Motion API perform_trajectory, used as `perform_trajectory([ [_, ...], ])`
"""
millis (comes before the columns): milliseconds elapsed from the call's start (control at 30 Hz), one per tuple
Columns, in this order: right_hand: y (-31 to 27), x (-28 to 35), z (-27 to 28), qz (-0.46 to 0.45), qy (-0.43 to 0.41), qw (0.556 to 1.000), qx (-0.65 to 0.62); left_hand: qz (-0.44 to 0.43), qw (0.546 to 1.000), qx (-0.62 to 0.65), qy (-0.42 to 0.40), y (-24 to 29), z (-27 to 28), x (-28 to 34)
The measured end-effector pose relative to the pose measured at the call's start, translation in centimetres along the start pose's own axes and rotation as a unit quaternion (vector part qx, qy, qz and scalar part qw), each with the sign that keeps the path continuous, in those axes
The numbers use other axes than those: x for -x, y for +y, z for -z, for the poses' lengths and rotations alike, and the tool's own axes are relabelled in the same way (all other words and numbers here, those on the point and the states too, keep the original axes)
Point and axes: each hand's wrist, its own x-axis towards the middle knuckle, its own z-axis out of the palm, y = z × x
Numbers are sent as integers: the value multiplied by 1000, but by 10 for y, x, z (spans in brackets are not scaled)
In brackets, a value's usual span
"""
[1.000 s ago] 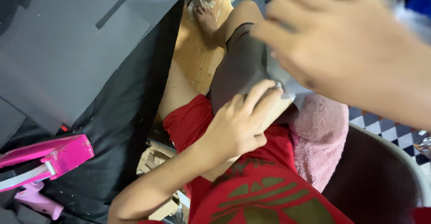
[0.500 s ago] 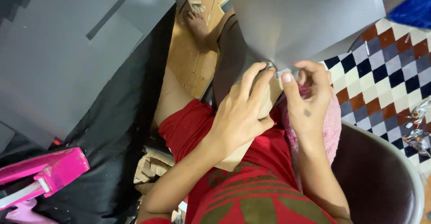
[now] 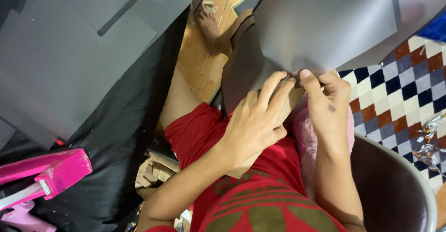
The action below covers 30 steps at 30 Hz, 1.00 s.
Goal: Wrapping a cardboard base with black decorative paper and securing it with tape to prepare a bouquet
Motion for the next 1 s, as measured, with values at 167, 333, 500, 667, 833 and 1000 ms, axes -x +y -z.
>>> perform_trajectory([
  [167, -11, -1, -3, 28, -9, 999, 27, 6, 1000, -12, 4, -1, -1, 0],
  [333, -4, -3, -4, 38, 1, 999, 20, 8, 1000, -1, 4, -2, -2, 1],
  [500, -12, -1, -3, 37, 34, 999, 4, -1, 1000, -17, 10, -2, -1, 2],
  [667, -9, -2, 2, 40, 51, 998, 2, -9, 999, -30, 16, -2, 0, 2],
  [833, -6, 0, 5, 55, -14, 998, 33, -1, 1000, -24, 10, -1, -1, 1],
  [1000, -6, 0, 2, 64, 2, 997, 48, -5, 999, -32, 29, -1, -1, 2],
])
